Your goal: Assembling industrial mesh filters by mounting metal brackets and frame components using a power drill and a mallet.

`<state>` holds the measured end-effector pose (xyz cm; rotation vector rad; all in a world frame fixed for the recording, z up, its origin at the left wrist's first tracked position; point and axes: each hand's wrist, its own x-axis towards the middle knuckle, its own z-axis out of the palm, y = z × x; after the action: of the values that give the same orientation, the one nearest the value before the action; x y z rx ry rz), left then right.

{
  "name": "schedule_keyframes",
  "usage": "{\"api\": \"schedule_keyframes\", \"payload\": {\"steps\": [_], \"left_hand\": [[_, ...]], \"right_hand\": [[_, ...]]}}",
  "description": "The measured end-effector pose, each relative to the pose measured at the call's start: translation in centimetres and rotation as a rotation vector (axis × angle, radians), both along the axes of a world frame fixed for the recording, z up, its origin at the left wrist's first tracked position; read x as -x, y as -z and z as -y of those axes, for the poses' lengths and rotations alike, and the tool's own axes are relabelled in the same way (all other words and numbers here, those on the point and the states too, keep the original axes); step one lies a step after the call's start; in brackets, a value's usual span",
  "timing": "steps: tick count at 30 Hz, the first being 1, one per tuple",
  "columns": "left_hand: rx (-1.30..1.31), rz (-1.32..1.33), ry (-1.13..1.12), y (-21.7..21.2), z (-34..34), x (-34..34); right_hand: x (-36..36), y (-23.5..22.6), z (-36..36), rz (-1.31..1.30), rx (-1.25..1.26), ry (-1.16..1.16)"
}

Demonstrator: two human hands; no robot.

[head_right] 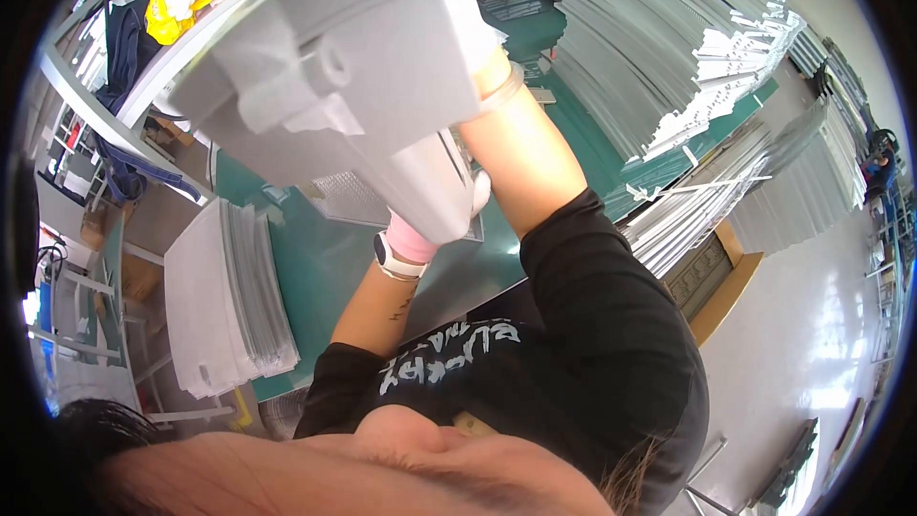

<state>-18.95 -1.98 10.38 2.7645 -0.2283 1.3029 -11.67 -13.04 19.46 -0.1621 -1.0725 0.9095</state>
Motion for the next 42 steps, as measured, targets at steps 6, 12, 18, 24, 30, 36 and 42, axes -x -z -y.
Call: {"api": "schedule_keyframes", "payload": {"steps": [6, 12, 18, 24, 30, 36, 42], "left_hand": [[-0.070, 0.184, -0.019, 0.8, 0.6, 0.0], [0.028, 0.249, 0.187, 4.9, -2.0, -3.7], [0.119, 0.288, 0.131, -0.1, -0.8, -0.5], [0.048, 0.074, 0.172, -1.3, 0.5, 7.0], [-0.033, -0.825, 0.475, 7.6, -3.2, 20.6], [-0.249, -1.282, 0.258, 14.7, -2.9, 23.0], [0.240, -0.415, -0.551, 12.6, -9.9, 13.0]], "right_hand": [[-4.4, -2.1, -6.4, 0.058, -0.064, 0.010], [-5.7, -3.1, -10.7, 0.137, -0.124, -0.005], [-8.6, -2.1, -8.6, 0.212, -0.179, -0.041], [-3.1, -10.1, -1.4, -0.098, 0.119, 0.829], [-2.9, -10.5, -0.4, 0.058, 0.095, 0.601], [-2.0, -9.9, -1.3, 0.143, 0.103, 0.539], [0.9, -8.3, -1.3, 0.152, 0.170, 0.512]]}}
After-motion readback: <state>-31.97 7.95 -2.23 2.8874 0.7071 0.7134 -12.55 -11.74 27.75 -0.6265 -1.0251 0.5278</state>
